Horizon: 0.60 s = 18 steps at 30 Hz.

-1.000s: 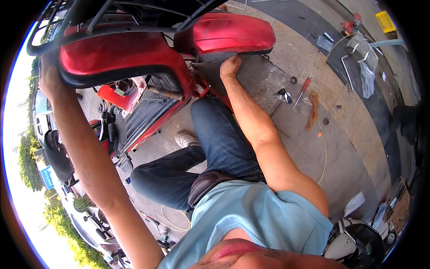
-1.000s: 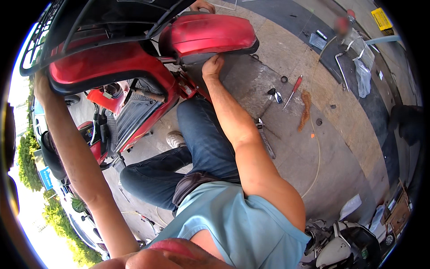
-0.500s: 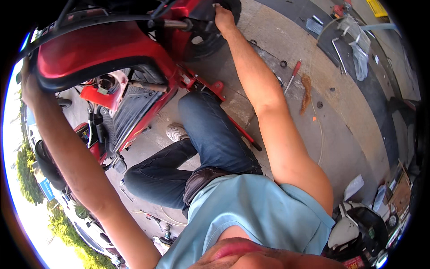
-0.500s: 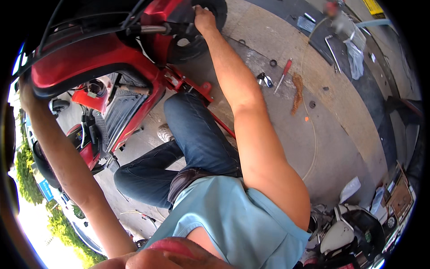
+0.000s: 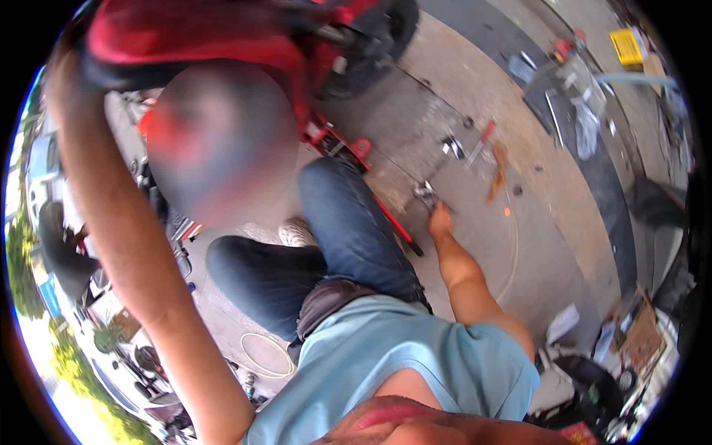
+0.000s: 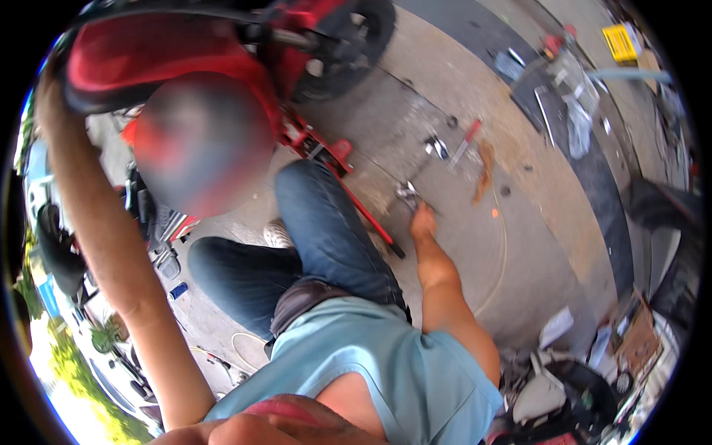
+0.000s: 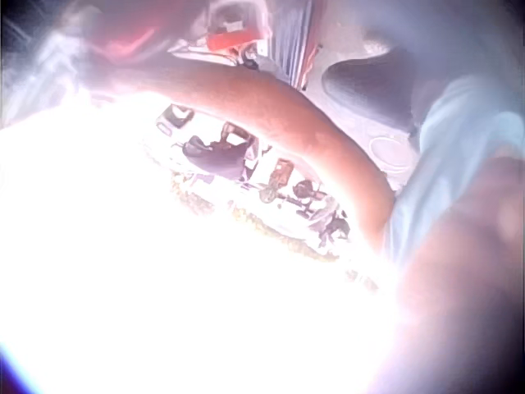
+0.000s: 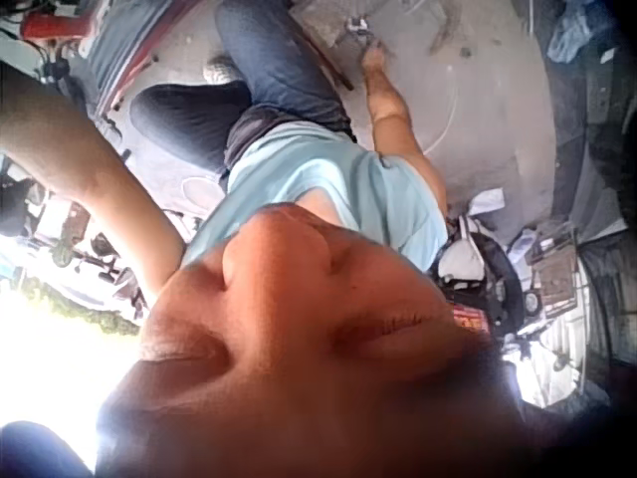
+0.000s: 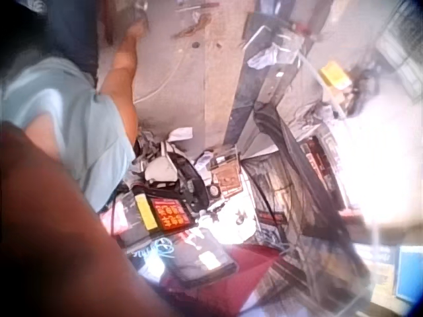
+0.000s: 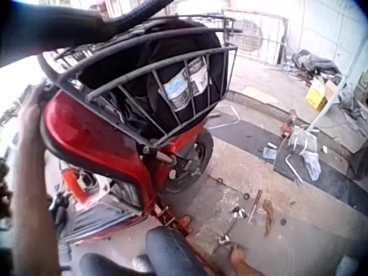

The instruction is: The person uses a wrench to tighten a bolt on the front of a red scooter. They then remove the front cover of the scooter and place it on the ground.

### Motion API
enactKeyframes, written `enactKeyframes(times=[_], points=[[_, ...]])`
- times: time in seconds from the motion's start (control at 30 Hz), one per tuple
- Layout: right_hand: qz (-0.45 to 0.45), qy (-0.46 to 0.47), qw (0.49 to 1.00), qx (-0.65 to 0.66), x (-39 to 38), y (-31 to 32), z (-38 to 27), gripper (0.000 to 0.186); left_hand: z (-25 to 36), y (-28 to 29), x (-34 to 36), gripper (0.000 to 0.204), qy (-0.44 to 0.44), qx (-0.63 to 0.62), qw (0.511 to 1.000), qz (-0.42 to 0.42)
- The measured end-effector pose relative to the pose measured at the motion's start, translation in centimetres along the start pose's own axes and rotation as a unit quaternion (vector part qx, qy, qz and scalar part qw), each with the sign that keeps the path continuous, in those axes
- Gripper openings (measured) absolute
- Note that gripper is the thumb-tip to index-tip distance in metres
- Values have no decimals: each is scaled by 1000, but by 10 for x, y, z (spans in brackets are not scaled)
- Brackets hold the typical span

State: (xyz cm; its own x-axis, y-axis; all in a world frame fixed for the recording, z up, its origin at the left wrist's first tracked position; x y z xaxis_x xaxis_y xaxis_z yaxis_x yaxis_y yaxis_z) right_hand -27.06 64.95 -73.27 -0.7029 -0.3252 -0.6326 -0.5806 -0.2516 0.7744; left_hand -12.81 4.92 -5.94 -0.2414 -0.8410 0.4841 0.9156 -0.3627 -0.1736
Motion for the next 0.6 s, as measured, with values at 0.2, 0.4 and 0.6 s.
enactKeyframes(times=[0.2, 0.4, 0.6], points=[[-47, -26, 998, -46, -8, 29, -11, 50, -3, -16, -12, 24, -22, -177, 984, 23], [37, -40, 963, 263, -25, 77, 20, 29, 9, -4, -30, 30, -65, -153, 986, -19], [131, 246, 771, 573, -255, 367, -172, 27, -2, -1, -27, 40, -82, -135, 987, 7]])
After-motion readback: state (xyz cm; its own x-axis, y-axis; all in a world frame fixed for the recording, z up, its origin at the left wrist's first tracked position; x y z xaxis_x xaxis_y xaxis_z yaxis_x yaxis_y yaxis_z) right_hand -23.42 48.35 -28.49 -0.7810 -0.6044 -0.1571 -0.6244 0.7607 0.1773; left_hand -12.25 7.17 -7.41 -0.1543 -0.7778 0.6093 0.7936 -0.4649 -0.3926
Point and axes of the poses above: each hand's wrist, its own x-axis towards the middle knuckle, its own y-axis out of the back of the hand, z = x × y, the point moved 5 cm from there along x, towards the middle knuckle, and after that the axes turned 10 degrees about -x, right-handed, at the moved point
